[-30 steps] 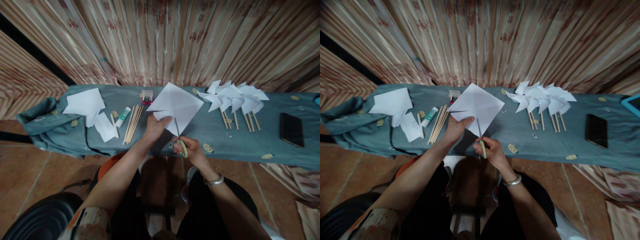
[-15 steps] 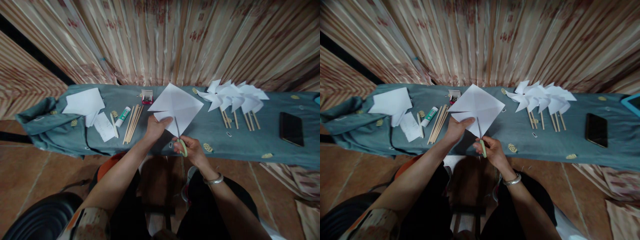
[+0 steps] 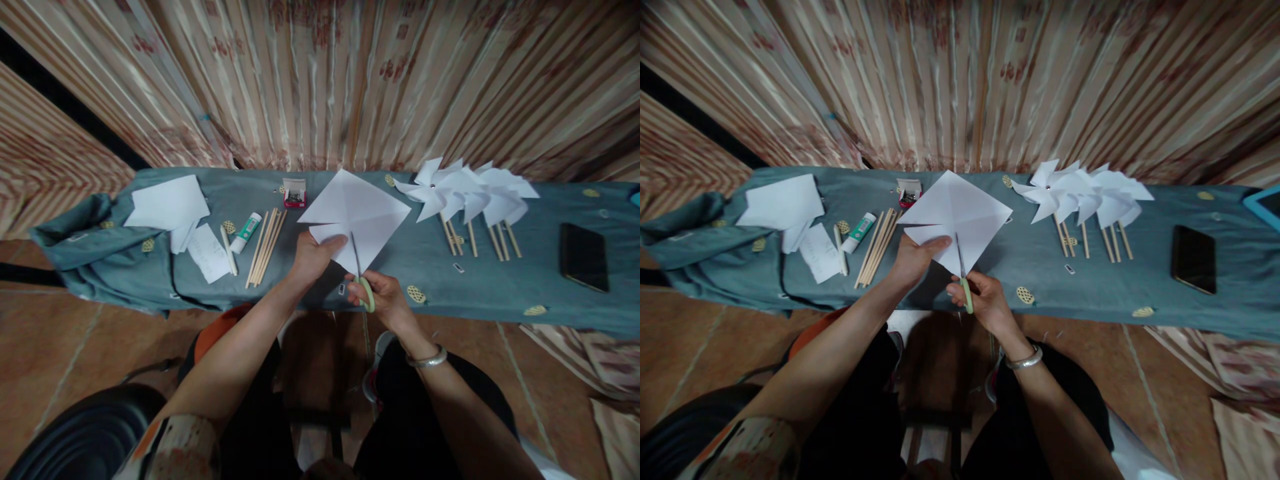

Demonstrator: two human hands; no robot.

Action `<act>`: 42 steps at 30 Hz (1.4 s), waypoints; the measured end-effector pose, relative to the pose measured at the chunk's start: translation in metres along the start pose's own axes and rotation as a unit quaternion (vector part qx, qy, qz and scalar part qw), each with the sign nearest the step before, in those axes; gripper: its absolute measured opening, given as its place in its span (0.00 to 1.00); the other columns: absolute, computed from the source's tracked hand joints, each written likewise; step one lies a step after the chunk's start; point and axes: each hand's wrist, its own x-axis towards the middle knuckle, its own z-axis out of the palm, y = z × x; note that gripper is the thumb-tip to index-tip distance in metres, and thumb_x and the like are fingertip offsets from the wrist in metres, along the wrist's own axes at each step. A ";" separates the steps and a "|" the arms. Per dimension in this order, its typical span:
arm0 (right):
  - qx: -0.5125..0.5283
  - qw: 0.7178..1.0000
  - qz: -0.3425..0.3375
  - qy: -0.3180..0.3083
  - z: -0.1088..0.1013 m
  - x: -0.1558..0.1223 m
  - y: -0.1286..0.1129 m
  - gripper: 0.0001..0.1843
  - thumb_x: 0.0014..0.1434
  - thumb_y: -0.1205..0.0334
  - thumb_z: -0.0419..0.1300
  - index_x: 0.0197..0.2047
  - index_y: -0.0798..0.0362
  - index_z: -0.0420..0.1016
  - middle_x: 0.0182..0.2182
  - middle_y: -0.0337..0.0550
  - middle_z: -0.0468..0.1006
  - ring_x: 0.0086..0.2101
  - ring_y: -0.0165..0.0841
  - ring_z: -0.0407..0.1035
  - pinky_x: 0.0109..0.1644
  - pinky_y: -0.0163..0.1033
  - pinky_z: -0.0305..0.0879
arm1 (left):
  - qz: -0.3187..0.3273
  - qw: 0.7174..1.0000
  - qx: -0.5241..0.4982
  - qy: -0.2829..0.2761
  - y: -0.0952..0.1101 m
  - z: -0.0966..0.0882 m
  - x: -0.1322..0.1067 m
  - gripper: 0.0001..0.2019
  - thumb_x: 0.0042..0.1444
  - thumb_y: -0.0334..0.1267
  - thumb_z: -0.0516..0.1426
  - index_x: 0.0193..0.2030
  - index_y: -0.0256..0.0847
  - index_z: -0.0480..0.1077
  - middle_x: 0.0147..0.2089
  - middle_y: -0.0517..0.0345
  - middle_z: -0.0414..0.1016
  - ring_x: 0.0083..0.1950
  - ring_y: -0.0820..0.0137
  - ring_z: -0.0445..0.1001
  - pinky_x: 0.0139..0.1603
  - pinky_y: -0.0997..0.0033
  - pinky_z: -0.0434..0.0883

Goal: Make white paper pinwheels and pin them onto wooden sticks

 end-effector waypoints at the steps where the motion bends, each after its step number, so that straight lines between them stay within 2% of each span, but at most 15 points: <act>1: -0.006 1.000 -0.001 -0.003 0.000 0.000 -0.001 0.22 0.37 0.46 0.73 0.28 0.53 0.77 0.16 0.37 0.75 0.19 0.27 0.66 0.23 0.33 0.62 | 0.000 1.000 0.002 -0.002 0.000 0.000 0.000 0.10 0.40 0.37 0.66 0.28 0.36 0.73 0.32 0.53 0.79 0.38 0.62 0.78 0.41 0.64 0.75; 8: -0.046 0.998 -0.028 -0.022 -0.003 0.000 -0.002 0.22 0.43 0.43 0.70 0.29 0.54 0.79 0.18 0.39 0.77 0.19 0.29 0.68 0.24 0.35 0.65 | -0.027 1.000 0.014 0.005 0.001 0.001 -0.003 0.11 0.39 0.35 0.66 0.32 0.36 0.74 0.32 0.55 0.79 0.36 0.63 0.77 0.38 0.67 0.74; 22: -0.013 1.000 -0.014 0.005 0.000 0.002 0.001 0.19 0.38 0.47 0.73 0.27 0.53 0.78 0.15 0.36 0.74 0.18 0.26 0.64 0.22 0.33 0.62 | -0.018 1.000 -0.015 0.016 0.000 0.001 -0.003 0.10 0.40 0.33 0.67 0.32 0.36 0.76 0.31 0.56 0.78 0.34 0.65 0.76 0.40 0.66 0.73; 29: -0.029 0.999 -0.016 -0.016 -0.002 0.003 0.006 0.21 0.42 0.44 0.70 0.31 0.53 0.79 0.18 0.38 0.75 0.20 0.28 0.67 0.24 0.35 0.64 | -0.017 0.999 -0.019 0.018 0.002 0.000 -0.002 0.09 0.40 0.33 0.67 0.31 0.36 0.75 0.32 0.55 0.78 0.37 0.63 0.77 0.42 0.65 0.74; 37: -0.082 0.991 0.013 -0.102 -0.015 -0.001 0.004 0.23 0.48 0.42 0.67 0.38 0.53 0.76 0.26 0.38 0.77 0.26 0.29 0.69 0.31 0.34 0.65 | 0.034 0.998 0.012 0.045 0.021 -0.010 0.005 0.09 0.41 0.36 0.66 0.31 0.38 0.74 0.33 0.54 0.80 0.48 0.57 0.77 0.50 0.59 0.74; 42: -0.120 0.978 0.048 -0.164 -0.038 -0.002 -0.008 0.26 0.46 0.39 0.68 0.37 0.54 0.76 0.27 0.38 0.77 0.27 0.29 0.68 0.31 0.34 0.64 | 0.090 0.991 0.058 0.082 0.028 -0.023 0.013 0.12 0.43 0.35 0.66 0.38 0.42 0.76 0.42 0.54 0.81 0.49 0.59 0.78 0.55 0.60 0.72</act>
